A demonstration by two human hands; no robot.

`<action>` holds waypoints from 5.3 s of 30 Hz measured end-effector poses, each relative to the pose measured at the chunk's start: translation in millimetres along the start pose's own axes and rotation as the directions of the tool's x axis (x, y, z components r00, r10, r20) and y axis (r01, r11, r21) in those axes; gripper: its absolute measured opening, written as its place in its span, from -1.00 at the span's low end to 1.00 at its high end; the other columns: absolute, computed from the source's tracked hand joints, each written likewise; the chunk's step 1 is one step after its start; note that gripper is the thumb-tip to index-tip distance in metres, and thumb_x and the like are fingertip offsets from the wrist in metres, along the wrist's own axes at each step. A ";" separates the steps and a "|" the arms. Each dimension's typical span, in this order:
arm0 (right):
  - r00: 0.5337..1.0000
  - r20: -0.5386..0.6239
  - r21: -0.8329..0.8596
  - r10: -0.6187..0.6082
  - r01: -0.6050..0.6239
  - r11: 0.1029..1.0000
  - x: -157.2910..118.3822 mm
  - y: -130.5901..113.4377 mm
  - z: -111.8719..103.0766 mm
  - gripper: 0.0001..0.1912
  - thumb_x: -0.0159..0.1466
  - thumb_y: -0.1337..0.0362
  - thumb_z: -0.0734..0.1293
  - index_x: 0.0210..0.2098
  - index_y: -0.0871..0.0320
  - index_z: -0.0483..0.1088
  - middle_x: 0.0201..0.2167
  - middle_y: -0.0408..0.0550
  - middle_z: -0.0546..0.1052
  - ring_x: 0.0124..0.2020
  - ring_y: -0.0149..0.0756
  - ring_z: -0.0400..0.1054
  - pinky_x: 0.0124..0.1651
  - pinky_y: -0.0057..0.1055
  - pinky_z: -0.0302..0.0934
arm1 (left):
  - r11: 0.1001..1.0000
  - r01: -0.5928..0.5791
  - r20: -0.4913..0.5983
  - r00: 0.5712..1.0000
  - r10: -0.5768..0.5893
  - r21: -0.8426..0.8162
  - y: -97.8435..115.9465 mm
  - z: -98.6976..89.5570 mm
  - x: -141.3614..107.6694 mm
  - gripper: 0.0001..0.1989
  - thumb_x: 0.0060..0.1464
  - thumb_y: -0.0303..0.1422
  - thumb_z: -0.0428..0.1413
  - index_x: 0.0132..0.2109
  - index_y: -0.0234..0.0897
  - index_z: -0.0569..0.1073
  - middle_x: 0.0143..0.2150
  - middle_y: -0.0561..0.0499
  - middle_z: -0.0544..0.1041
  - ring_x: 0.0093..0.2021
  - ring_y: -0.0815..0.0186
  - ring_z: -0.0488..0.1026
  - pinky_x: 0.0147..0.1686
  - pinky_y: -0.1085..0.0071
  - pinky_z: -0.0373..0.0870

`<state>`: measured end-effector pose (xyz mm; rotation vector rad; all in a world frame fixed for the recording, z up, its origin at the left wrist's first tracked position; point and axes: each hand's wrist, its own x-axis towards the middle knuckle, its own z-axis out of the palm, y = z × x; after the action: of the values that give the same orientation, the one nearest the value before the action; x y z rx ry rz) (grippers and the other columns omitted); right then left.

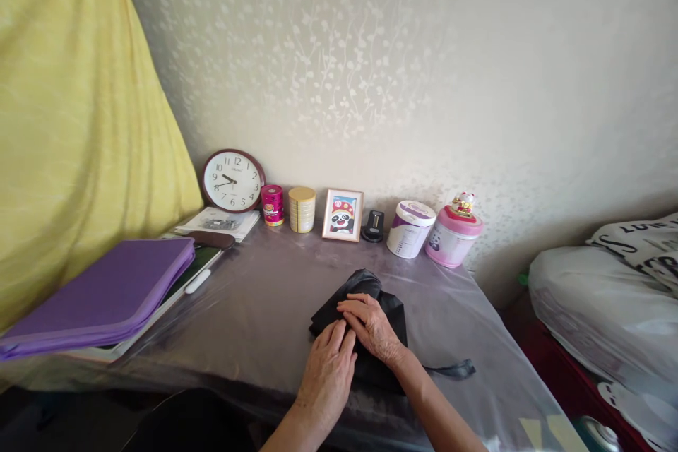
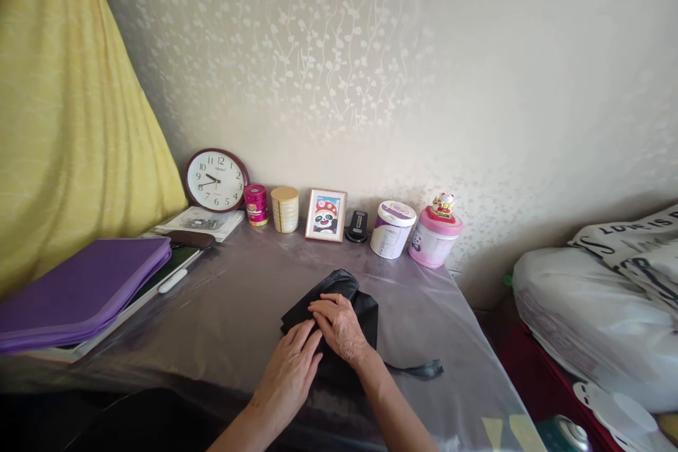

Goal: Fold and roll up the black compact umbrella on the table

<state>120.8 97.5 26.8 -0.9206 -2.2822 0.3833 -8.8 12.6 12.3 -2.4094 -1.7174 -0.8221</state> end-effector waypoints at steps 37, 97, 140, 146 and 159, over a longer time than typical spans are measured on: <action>0.992 -0.067 -0.178 0.105 -0.115 0.977 26.7 47.3 2.1 -0.67 0.33 0.28 0.07 -0.15 0.08 0.45 -0.07 -0.04 0.50 0.11 -0.24 0.21 0.20 -0.06 -0.07 | 0.974 0.130 0.157 0.975 -0.160 0.183 4.3 7.4 -7.5 -0.39 0.08 -0.41 -0.01 0.26 -0.35 0.00 0.06 -0.21 0.32 0.00 0.12 0.31 -0.10 0.25 0.35; 0.692 -0.178 0.435 0.699 -0.582 0.687 -12.5 16.1 -32.4 -0.69 0.13 0.11 0.18 -0.63 0.10 0.02 -0.69 -0.30 0.08 -0.64 -0.50 0.07 -0.67 -0.58 -0.04 | 0.905 0.419 0.410 0.839 -0.358 -0.066 -5.9 -6.9 -2.3 -0.30 0.04 -0.52 -0.10 0.29 -0.42 -0.22 0.11 -0.27 0.25 -0.04 0.22 0.38 -0.11 0.42 0.24; 0.739 0.086 0.352 0.668 -0.650 0.673 60.5 9.2 27.8 -0.60 0.25 0.21 0.15 0.03 0.27 0.14 -0.57 -0.09 0.52 -0.56 -0.35 0.43 -0.50 -0.52 0.24 | 0.930 0.367 0.498 0.801 -0.333 0.031 1.8 -33.8 -10.1 -0.40 0.08 -0.35 -0.10 0.26 -0.39 -0.03 0.26 -0.29 0.10 0.03 0.12 0.36 -0.08 0.30 0.32; 0.800 0.147 0.415 0.582 -0.584 0.698 57.9 3.6 30.7 -0.64 0.27 0.20 0.12 0.02 0.23 0.16 -0.47 -0.09 0.56 -0.49 -0.42 0.45 -0.46 -0.55 0.27 | 0.943 0.314 0.409 0.850 -0.332 0.112 14.3 -51.1 -8.1 -0.60 0.12 -0.36 -0.15 0.08 -0.32 0.29 0.09 -0.22 0.31 -0.03 0.08 0.34 -0.10 0.20 0.31; 0.933 0.113 0.317 0.342 -0.360 0.878 44.3 -12.3 21.5 -0.72 0.27 0.15 0.14 -0.27 0.08 0.45 -0.41 -0.15 0.56 -0.36 -0.38 0.44 -0.27 -0.48 0.28 | 0.991 0.133 0.158 0.978 -0.134 0.018 -13.1 12.6 -7.3 -0.39 0.05 -0.45 -0.08 0.26 -0.27 0.00 0.31 -0.15 0.00 0.27 0.08 -0.02 0.15 0.11 0.14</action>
<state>76.0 119.2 36.5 -1.1533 -2.0024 0.9333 -17.4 15.8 -5.0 -2.4366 -1.9540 -0.6509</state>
